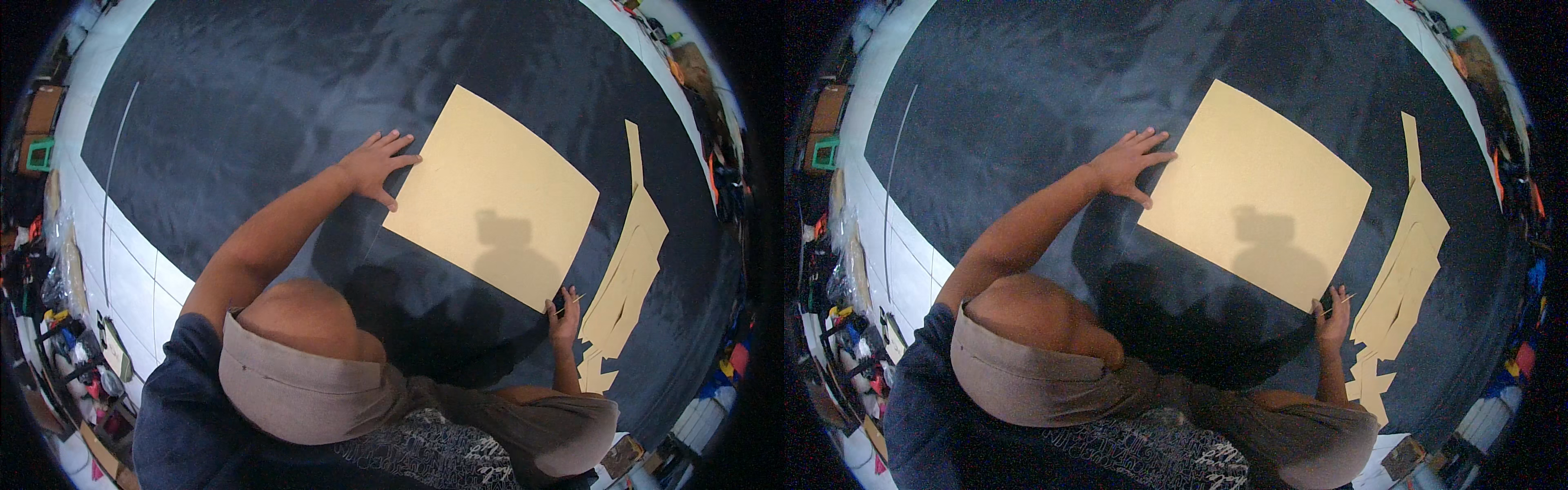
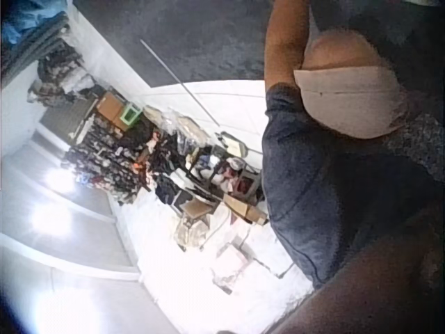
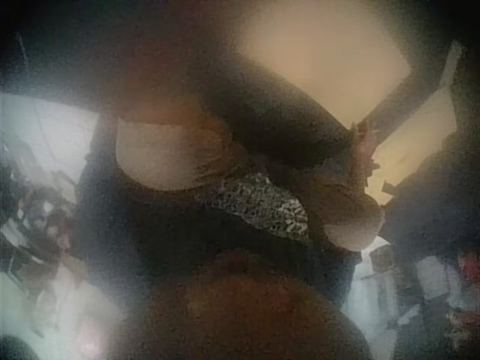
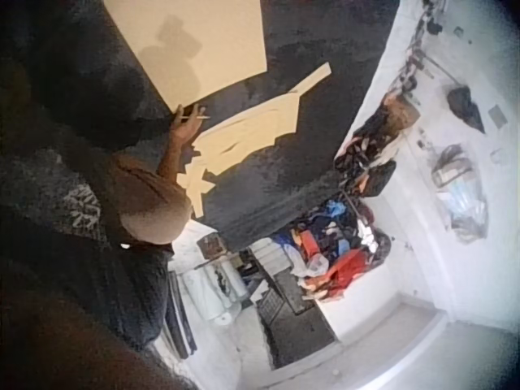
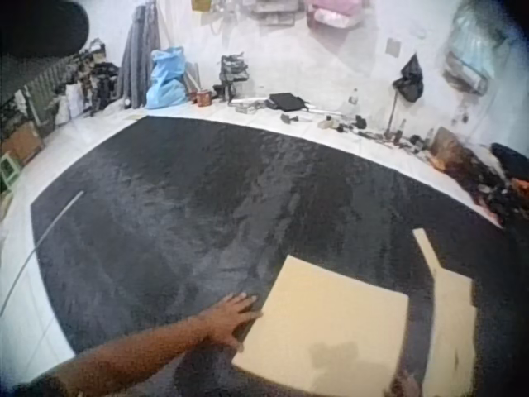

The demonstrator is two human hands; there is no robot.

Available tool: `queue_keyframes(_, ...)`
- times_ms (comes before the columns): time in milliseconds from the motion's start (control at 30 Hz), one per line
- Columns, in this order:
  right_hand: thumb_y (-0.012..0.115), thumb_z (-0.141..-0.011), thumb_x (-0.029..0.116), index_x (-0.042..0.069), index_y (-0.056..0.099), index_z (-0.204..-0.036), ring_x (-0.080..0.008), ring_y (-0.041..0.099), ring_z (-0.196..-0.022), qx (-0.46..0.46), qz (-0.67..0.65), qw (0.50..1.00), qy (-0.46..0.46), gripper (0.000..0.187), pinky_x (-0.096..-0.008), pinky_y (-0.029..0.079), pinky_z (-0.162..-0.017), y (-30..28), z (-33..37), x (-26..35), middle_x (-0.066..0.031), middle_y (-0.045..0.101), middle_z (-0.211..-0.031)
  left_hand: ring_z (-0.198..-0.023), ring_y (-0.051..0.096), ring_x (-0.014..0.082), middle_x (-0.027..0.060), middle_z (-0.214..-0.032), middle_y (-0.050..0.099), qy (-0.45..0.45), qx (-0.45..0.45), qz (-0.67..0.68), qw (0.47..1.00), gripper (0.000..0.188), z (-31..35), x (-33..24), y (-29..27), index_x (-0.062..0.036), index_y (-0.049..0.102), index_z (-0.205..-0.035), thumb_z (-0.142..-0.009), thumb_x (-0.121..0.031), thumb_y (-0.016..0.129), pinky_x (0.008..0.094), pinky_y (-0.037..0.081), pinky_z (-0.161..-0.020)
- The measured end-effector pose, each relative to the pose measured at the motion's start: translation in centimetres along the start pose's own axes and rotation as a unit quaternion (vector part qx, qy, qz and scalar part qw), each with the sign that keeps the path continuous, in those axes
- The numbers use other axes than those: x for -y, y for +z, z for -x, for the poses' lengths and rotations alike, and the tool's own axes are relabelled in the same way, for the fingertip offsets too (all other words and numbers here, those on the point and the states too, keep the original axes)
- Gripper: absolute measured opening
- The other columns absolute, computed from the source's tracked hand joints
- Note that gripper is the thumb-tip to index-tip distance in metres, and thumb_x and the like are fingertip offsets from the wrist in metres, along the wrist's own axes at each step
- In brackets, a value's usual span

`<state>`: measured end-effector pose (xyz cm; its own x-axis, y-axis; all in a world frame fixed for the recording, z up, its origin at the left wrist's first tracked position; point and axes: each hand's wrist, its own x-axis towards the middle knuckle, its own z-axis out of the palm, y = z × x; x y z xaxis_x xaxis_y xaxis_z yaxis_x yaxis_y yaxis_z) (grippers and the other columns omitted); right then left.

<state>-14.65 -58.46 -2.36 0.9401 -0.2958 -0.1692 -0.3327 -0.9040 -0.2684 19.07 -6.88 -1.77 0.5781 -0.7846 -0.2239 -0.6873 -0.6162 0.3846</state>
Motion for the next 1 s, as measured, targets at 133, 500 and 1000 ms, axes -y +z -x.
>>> queue_keyframes(133, 0.076, -0.091, 0.03, 0.003, 0.058, -0.138, -0.0453, 0.042, -0.142, -0.005, -0.003, 1.0, 0.002, 0.057, -0.0521, 0.032, -0.119, -0.5, -0.1, 1.0, -0.0269, 0.047, -0.152, -0.156, 0.015, 0.04, 0.016, -0.169, 0.018, -0.022, 0.02, -0.01, 1.0, 0.116, -0.2, -0.3, -0.2, -0.0254, 0.038, -0.157, -0.058, -0.057, 0.091, 0.0573, 0.017, -0.125)
queue_keyframes(500, 0.078, -0.089, 0.03, 0.002, 0.06, -0.135, -0.0471, 0.043, -0.14, -0.02, -0.029, 0.999, -0.02, 0.057, -0.0537, 0.033, -0.118, 0.0, -0.1, 0.6, -0.0297, 0.047, -0.15, -0.156, 0.015, 0.0389, 0.0176, -0.168, 0.019, 0.034, 0.087, -0.099, 0.991, 0.114, -2.1, -2.1, -2.9, -0.0034, 0.045, -0.147, -0.056, -0.054, 0.092, 0.0575, 0.021, -0.123)
queue_keyframes(1000, 0.077, -0.09, 0.027, 0.002, 0.059, -0.136, -0.045, 0.043, -0.141, -0.012, -0.024, 1.0, -0.005, 0.056, -0.0513, 0.033, -0.118, 0.0, 0.0, 0.1, -0.0282, 0.047, -0.151, -0.129, 0.052, 0.0304, 0.0123, -0.121, 0.063, 0.044, 0.019, -0.103, 0.994, 0.076, -10.5, 0.1, -2.1, -0.007, 0.057, -0.139, -0.076, -0.04, 0.085, 0.0541, 0.021, -0.124)
